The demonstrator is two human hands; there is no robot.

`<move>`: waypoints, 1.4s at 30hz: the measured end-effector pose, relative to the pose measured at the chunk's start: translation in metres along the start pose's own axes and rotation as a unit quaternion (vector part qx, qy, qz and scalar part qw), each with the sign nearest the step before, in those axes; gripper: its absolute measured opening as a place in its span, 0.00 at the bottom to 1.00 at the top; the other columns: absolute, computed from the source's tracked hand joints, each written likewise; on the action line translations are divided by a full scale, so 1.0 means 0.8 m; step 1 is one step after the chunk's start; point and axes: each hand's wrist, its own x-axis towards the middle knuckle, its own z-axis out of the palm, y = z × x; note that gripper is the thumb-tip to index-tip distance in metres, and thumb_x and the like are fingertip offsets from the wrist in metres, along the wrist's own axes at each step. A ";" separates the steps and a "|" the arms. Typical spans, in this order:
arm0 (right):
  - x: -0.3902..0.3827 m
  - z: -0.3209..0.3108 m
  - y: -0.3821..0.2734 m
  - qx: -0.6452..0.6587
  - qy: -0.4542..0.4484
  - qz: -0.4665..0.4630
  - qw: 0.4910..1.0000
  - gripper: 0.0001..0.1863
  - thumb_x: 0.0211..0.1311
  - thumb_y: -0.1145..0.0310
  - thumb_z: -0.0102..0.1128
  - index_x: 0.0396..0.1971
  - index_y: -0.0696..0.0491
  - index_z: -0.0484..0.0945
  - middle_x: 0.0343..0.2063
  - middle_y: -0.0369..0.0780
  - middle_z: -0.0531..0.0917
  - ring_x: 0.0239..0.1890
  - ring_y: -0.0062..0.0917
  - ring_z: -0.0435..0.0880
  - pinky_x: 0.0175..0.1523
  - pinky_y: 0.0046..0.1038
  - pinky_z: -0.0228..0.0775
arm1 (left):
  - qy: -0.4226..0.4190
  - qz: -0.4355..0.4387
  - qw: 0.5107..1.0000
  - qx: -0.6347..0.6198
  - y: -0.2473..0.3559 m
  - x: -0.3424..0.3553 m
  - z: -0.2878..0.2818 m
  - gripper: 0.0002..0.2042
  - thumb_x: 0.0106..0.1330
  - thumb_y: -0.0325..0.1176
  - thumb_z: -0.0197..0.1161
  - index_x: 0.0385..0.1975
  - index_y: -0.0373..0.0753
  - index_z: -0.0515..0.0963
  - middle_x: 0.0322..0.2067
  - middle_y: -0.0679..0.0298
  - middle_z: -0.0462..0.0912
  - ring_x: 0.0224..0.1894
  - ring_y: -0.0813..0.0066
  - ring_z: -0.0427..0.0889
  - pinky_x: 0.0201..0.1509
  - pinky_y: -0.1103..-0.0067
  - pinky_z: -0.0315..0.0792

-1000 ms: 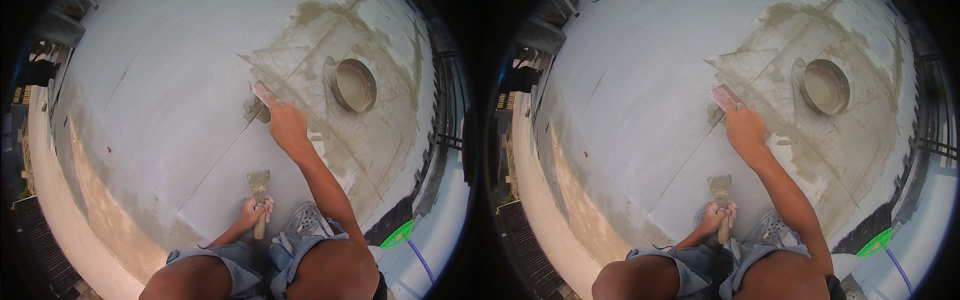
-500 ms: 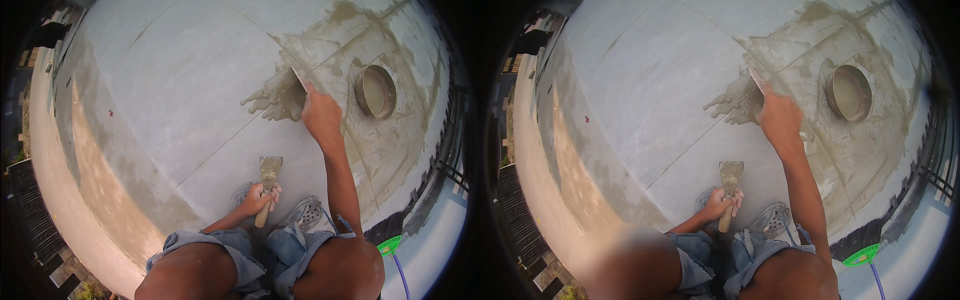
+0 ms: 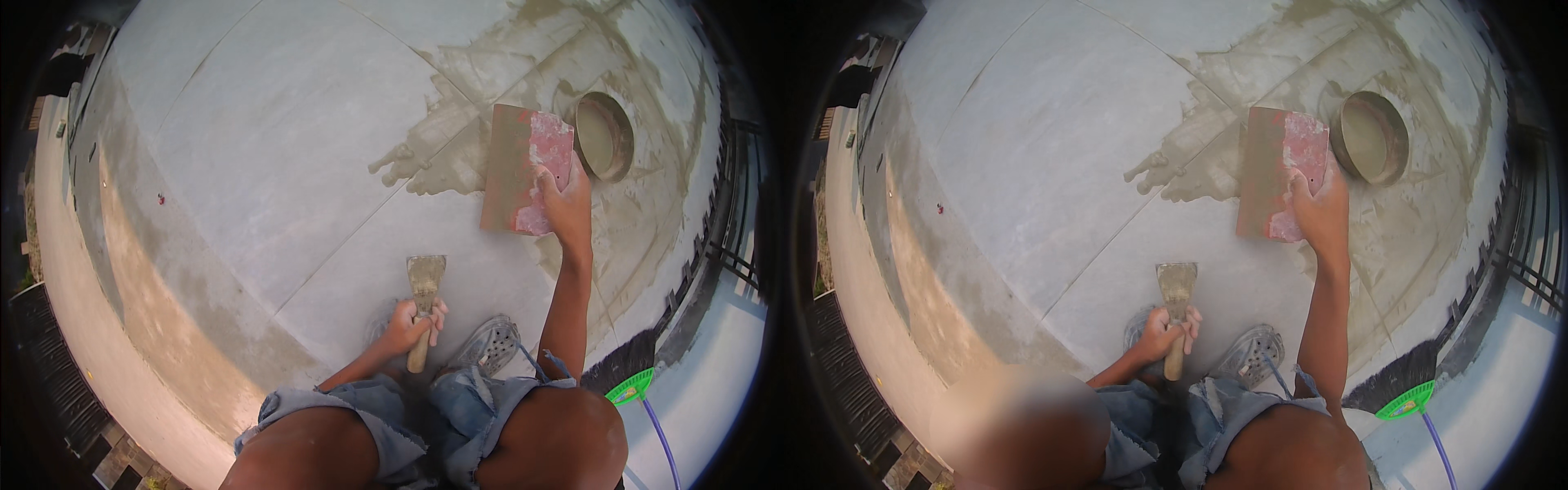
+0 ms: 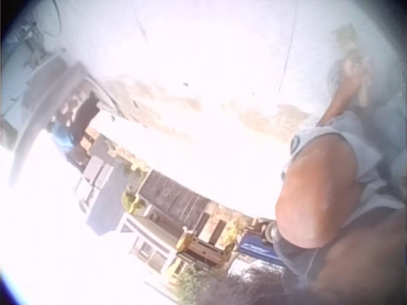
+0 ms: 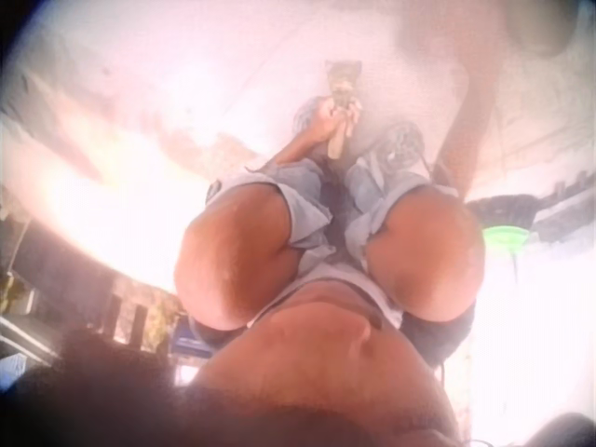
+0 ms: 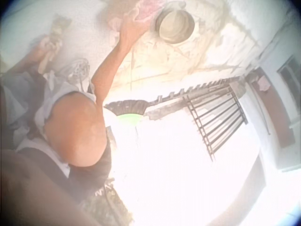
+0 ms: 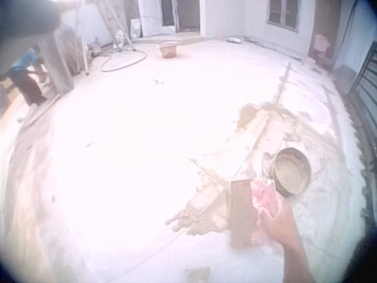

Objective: The person scoops wet cement from a metal bowl with a trowel and spreads it onto a tiled floor using a pink float. The person repeatedly transfers material from the bowl to the floor and smooths the surface in a continuous motion.

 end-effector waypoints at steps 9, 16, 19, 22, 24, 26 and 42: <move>-0.121 0.045 0.134 0.082 0.140 0.066 0.985 0.38 0.71 0.74 0.66 0.75 0.66 0.59 0.68 0.50 0.74 0.70 0.34 0.75 0.76 0.34 0.62 | -0.020 0.018 0.999 -0.043 -0.002 -0.007 -0.004 0.09 0.75 0.25 0.53 0.50 0.32 0.76 0.35 0.56 0.82 0.27 0.70 0.84 0.33 0.76 0.78; -0.074 0.144 0.078 0.084 0.148 0.043 0.984 0.43 0.71 0.74 0.62 0.78 0.67 0.49 0.72 0.57 0.67 0.75 0.43 0.67 0.80 0.37 0.54 | -0.009 0.015 0.998 -0.065 0.006 -0.006 0.002 0.11 0.73 0.22 0.51 0.51 0.32 0.76 0.36 0.57 0.81 0.27 0.72 0.83 0.34 0.76 0.77; -0.043 0.144 0.074 0.124 0.153 0.016 0.980 0.41 0.71 0.74 0.61 0.78 0.68 0.50 0.70 0.58 0.69 0.73 0.44 0.70 0.79 0.37 0.56 | -0.008 0.016 0.998 -0.053 0.011 -0.005 0.004 0.12 0.72 0.22 0.50 0.51 0.31 0.76 0.36 0.57 0.81 0.27 0.72 0.83 0.35 0.76 0.77; -0.031 0.109 0.042 0.142 0.150 -0.013 0.978 0.37 0.71 0.74 0.61 0.75 0.66 0.56 0.68 0.55 0.72 0.71 0.41 0.72 0.77 0.37 0.59 | -0.010 0.005 0.999 -0.042 0.009 -0.006 0.001 0.13 0.72 0.22 0.50 0.52 0.30 0.76 0.36 0.57 0.81 0.27 0.72 0.83 0.35 0.76 0.77; -0.016 0.087 0.028 0.130 0.138 -0.057 0.980 0.34 0.71 0.75 0.61 0.73 0.65 0.61 0.65 0.52 0.76 0.69 0.39 0.75 0.75 0.37 0.62 | -0.007 0.002 1.000 -0.030 0.009 -0.007 -0.001 0.13 0.72 0.23 0.51 0.53 0.30 0.76 0.36 0.56 0.81 0.27 0.71 0.83 0.35 0.76 0.77; 0.013 0.075 0.021 0.110 0.119 -0.121 0.979 0.30 0.71 0.76 0.60 0.71 0.64 0.67 0.60 0.48 0.81 0.64 0.38 0.80 0.71 0.37 0.67 | 0.004 0.003 1.000 -0.013 0.013 -0.008 0.002 0.14 0.72 0.24 0.52 0.54 0.30 0.76 0.35 0.54 0.82 0.26 0.68 0.84 0.33 0.75 0.78; 0.084 0.135 -0.068 -0.418 -0.241 -0.492 0.725 0.06 0.58 0.76 0.64 0.22 0.53 0.83 0.21 0.43 0.85 0.28 0.38 0.87 0.31 0.39 0.76 | -0.006 -0.016 1.000 -0.014 0.010 0.000 -0.002 0.10 0.74 0.23 0.52 0.51 0.27 0.75 0.36 0.55 0.82 0.26 0.69 0.84 0.34 0.75 0.78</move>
